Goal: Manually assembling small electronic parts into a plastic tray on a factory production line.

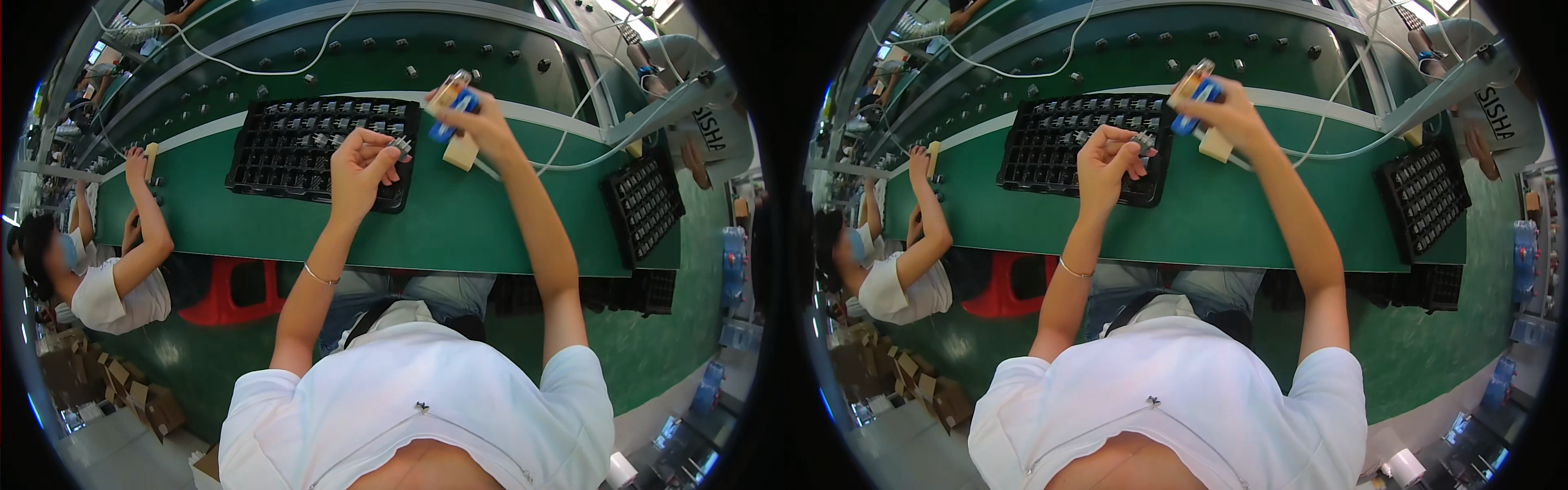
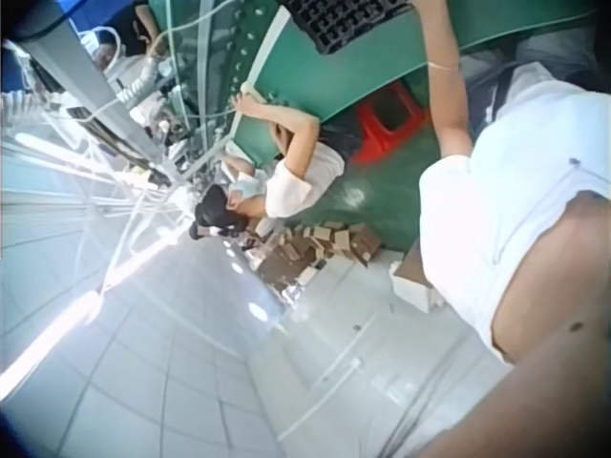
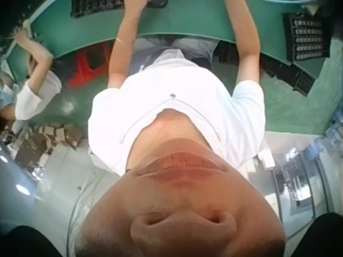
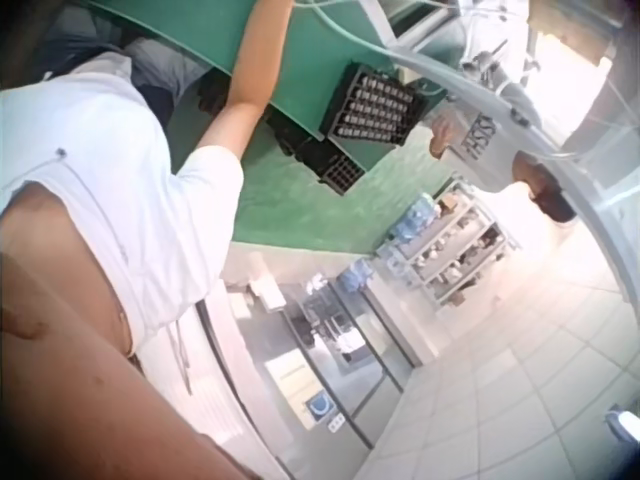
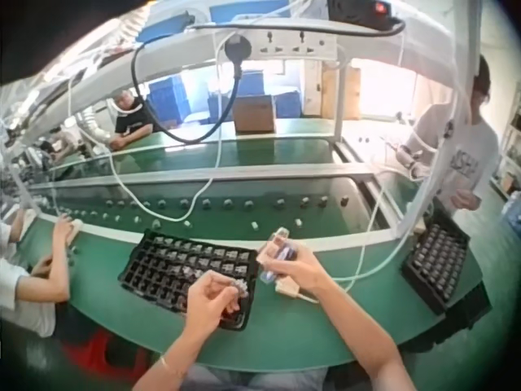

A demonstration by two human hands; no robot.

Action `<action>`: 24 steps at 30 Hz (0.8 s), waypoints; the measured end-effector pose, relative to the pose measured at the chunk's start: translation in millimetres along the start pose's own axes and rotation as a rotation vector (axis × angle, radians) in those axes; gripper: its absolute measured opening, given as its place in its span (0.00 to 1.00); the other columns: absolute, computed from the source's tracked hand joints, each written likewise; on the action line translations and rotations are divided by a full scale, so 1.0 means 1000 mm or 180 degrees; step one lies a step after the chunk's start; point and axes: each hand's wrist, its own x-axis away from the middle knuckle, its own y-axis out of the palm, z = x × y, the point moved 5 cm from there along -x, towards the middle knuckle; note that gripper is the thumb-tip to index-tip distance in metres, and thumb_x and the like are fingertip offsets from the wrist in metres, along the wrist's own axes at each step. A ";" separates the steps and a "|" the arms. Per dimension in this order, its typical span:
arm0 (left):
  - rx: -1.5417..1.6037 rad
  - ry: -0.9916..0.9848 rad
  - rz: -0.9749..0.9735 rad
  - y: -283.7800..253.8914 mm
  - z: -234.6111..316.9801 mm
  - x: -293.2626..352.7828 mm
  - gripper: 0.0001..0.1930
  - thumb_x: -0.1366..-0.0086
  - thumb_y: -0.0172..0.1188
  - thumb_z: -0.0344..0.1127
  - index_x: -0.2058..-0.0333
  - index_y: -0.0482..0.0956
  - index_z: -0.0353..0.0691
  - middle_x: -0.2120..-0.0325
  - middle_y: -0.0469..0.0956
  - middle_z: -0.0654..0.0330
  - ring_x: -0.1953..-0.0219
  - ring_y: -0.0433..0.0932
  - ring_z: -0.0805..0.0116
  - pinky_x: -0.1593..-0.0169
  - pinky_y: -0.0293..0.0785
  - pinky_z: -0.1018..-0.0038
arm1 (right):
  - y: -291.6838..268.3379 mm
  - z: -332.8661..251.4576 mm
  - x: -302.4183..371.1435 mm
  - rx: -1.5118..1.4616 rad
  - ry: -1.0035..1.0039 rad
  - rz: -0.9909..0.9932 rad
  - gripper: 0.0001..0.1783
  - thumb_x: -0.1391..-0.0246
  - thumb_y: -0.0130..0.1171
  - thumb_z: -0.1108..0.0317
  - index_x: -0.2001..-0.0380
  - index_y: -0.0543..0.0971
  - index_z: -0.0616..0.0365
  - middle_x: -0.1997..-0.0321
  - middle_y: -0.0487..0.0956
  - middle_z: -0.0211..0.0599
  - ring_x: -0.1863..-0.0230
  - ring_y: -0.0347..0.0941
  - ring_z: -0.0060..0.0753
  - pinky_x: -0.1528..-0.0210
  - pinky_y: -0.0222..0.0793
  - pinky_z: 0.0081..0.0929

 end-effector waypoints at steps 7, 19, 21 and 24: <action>-0.0248 0.0010 -0.0002 0.016 0.003 0.000 0.08 0.36 0.66 0.29 0.62 0.76 0.33 0.74 0.82 0.59 0.78 0.77 0.79 0.74 0.72 0.84 | 0.031 0.013 0.032 -0.0622 0.0006 0.0269 0.22 0.50 0.70 0.60 0.53 0.80 0.58 0.62 0.82 0.28 0.65 0.77 0.18 0.67 0.71 0.15; -0.0680 0.0413 0.0458 0.026 0.002 0.009 0.11 0.38 0.68 0.30 0.62 0.77 0.30 0.73 0.84 0.57 0.75 0.81 0.76 0.70 0.75 0.82 | 0.028 0.031 0.038 -0.0895 0.0507 0.0028 0.20 0.50 0.71 0.61 0.57 0.81 0.59 0.65 0.82 0.31 0.70 0.76 0.19 0.69 0.70 0.16; -0.0515 0.0101 0.0238 0.025 -0.003 0.006 0.11 0.38 0.68 0.31 0.61 0.78 0.31 0.72 0.84 0.57 0.73 0.81 0.77 0.68 0.76 0.81 | 0.026 0.031 0.037 -0.0827 0.0500 0.0060 0.20 0.51 0.73 0.59 0.59 0.81 0.58 0.68 0.82 0.31 0.72 0.76 0.20 0.69 0.70 0.16; -0.0744 0.0263 0.0028 0.019 -0.015 -0.003 0.12 0.38 0.68 0.32 0.60 0.78 0.32 0.71 0.84 0.57 0.72 0.80 0.77 0.67 0.77 0.80 | 0.016 0.037 0.038 -0.0842 0.0643 -0.0152 0.22 0.49 0.70 0.64 0.52 0.78 0.61 0.62 0.82 0.33 0.68 0.77 0.20 0.70 0.71 0.16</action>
